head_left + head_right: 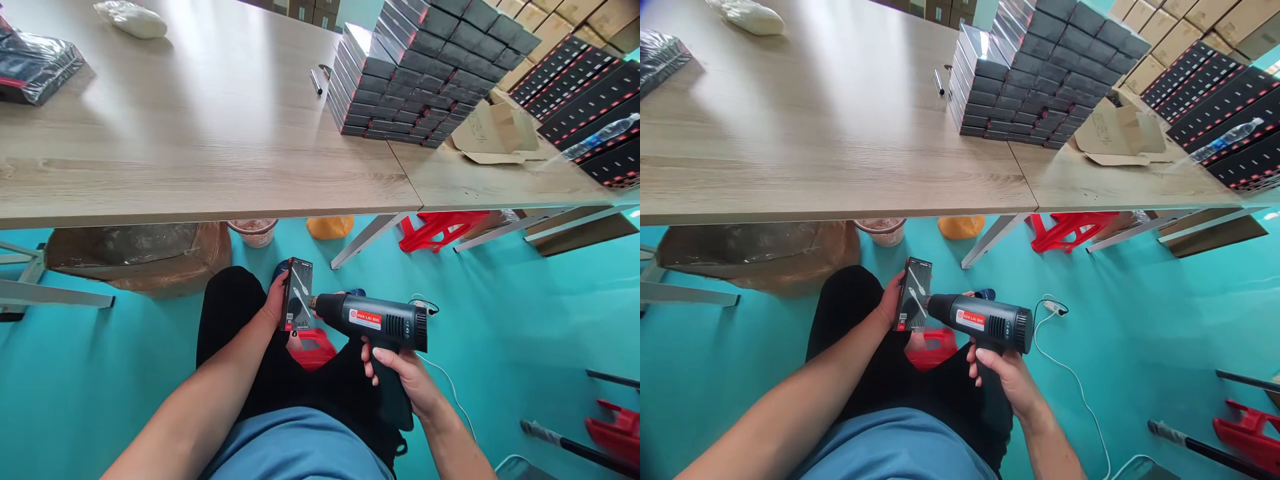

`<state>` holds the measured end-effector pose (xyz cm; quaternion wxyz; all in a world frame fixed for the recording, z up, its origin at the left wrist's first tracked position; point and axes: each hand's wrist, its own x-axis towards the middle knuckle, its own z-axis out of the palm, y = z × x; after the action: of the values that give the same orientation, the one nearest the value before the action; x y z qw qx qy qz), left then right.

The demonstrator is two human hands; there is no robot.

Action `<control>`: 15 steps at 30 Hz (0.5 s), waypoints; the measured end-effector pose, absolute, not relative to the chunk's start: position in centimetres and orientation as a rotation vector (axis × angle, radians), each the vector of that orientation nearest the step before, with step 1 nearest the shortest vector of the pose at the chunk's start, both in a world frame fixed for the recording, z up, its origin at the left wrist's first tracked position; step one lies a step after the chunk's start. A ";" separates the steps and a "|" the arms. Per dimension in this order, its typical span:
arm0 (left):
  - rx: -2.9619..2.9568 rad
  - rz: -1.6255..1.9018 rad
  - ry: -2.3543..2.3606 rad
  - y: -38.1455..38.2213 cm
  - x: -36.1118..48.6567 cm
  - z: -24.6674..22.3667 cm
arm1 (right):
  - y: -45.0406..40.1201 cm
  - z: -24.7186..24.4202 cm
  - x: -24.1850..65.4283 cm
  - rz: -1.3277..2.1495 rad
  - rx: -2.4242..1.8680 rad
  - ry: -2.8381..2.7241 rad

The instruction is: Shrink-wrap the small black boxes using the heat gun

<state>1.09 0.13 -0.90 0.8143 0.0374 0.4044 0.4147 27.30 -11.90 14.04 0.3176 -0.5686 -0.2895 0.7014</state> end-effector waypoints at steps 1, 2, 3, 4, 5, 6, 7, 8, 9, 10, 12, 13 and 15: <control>0.069 0.878 0.822 0.1 1.1 -0.9 | -11.6 13.8 27.2 1.824 -1.497 -0.744; 0.050 0.867 0.769 0.0 1.0 -0.9 | -11.3 13.6 27.2 1.802 -1.499 -0.718; 0.029 0.850 0.729 -0.1 1.0 -0.9 | -11.0 13.4 27.2 1.784 -1.501 -0.688; 0.015 0.823 0.721 -0.2 0.9 -0.9 | -10.7 13.2 27.3 1.769 -1.499 -0.650; 0.003 0.788 0.730 -0.3 0.9 -0.9 | -10.4 13.0 27.3 1.757 -1.493 -0.608; -0.005 0.753 0.745 -0.3 0.9 -1.0 | -10.2 12.8 27.4 1.749 -1.481 -0.565; -0.010 0.725 0.766 -0.4 0.9 -1.0 | -9.9 12.7 27.5 1.744 -1.467 -0.521; -0.011 0.703 0.788 -0.4 0.8 -1.1 | -9.6 12.5 27.6 1.741 -1.453 -0.476; -0.008 0.689 0.805 -0.4 0.8 -1.2 | -9.4 12.4 27.7 1.739 -1.436 -0.433; -0.002 0.681 0.816 -0.4 0.9 -1.3 | -9.1 12.3 27.8 1.739 -1.421 -0.390; 0.011 0.679 0.825 -0.3 0.9 -1.5 | -8.7 12.2 28.1 1.743 -1.396 -0.319; 0.013 0.679 0.825 -0.2 1.0 -1.6 | -8.5 12.2 28.2 1.745 -1.388 -0.296; 0.017 0.677 0.830 -0.2 1.1 -1.8 | -8.1 12.1 28.3 1.746 -1.391 -0.285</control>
<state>1.06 -0.15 -1.84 0.8600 0.0081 0.3953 0.3225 28.34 -8.05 12.09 0.4310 -0.5576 -0.1141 0.7002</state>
